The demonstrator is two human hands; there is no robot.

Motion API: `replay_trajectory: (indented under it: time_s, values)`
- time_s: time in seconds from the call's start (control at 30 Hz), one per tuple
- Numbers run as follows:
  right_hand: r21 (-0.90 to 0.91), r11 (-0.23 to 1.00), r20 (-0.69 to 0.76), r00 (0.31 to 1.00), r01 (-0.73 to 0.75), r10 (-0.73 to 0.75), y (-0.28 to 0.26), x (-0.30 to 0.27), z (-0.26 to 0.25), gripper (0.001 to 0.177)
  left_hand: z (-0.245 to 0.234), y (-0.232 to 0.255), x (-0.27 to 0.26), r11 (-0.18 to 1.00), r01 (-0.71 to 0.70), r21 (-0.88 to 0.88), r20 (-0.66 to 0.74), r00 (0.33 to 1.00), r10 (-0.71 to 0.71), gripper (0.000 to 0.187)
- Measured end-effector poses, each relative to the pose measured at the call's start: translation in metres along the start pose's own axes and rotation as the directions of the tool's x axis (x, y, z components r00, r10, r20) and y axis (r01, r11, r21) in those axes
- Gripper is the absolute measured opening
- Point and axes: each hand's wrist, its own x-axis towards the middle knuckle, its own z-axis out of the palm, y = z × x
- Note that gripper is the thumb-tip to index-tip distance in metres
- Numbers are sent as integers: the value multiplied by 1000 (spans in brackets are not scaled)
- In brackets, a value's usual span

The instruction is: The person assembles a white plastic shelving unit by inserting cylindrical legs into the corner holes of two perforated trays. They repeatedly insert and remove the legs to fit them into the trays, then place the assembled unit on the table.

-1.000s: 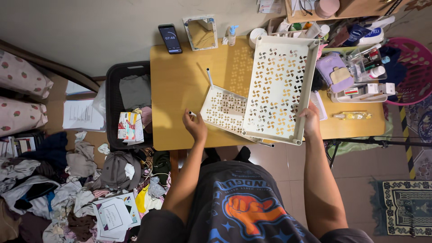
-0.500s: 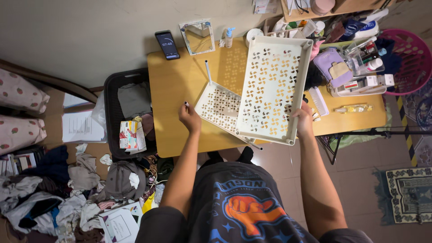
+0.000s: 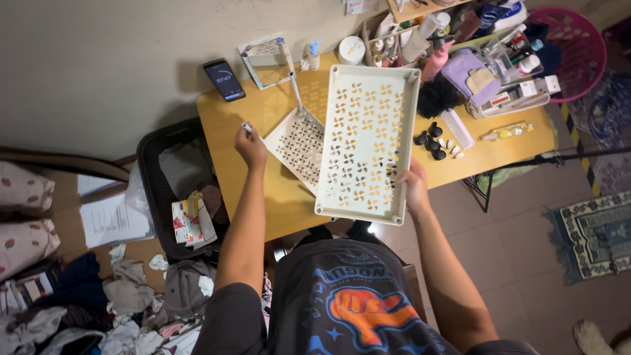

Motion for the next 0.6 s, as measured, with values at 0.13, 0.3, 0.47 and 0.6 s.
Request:
replay_trajectory:
  time_s: [0.13, 0.3, 0.47, 0.6]
  values:
    - [18, 1000, -26, 1000, -16, 17, 19, -12, 12, 60, 4, -12, 27, 999, 0, 39, 42, 999, -2, 21]
    - [83, 995, -71, 996, -54, 60, 42, -24, 26, 57, 11, -32, 51, 1000, 1, -7, 100, 995, 0, 23]
    - [119, 989, -13, 996, -89, 91, 40, -38, 35, 57, 14, -37, 48, 976, 14, 218, 57, 998, -27, 49]
    - [92, 994, -19, 998, -56, 58, 25, -43, 32, 58, 2, 3, 24, 961, 112, 253, -92, 992, -91, 72]
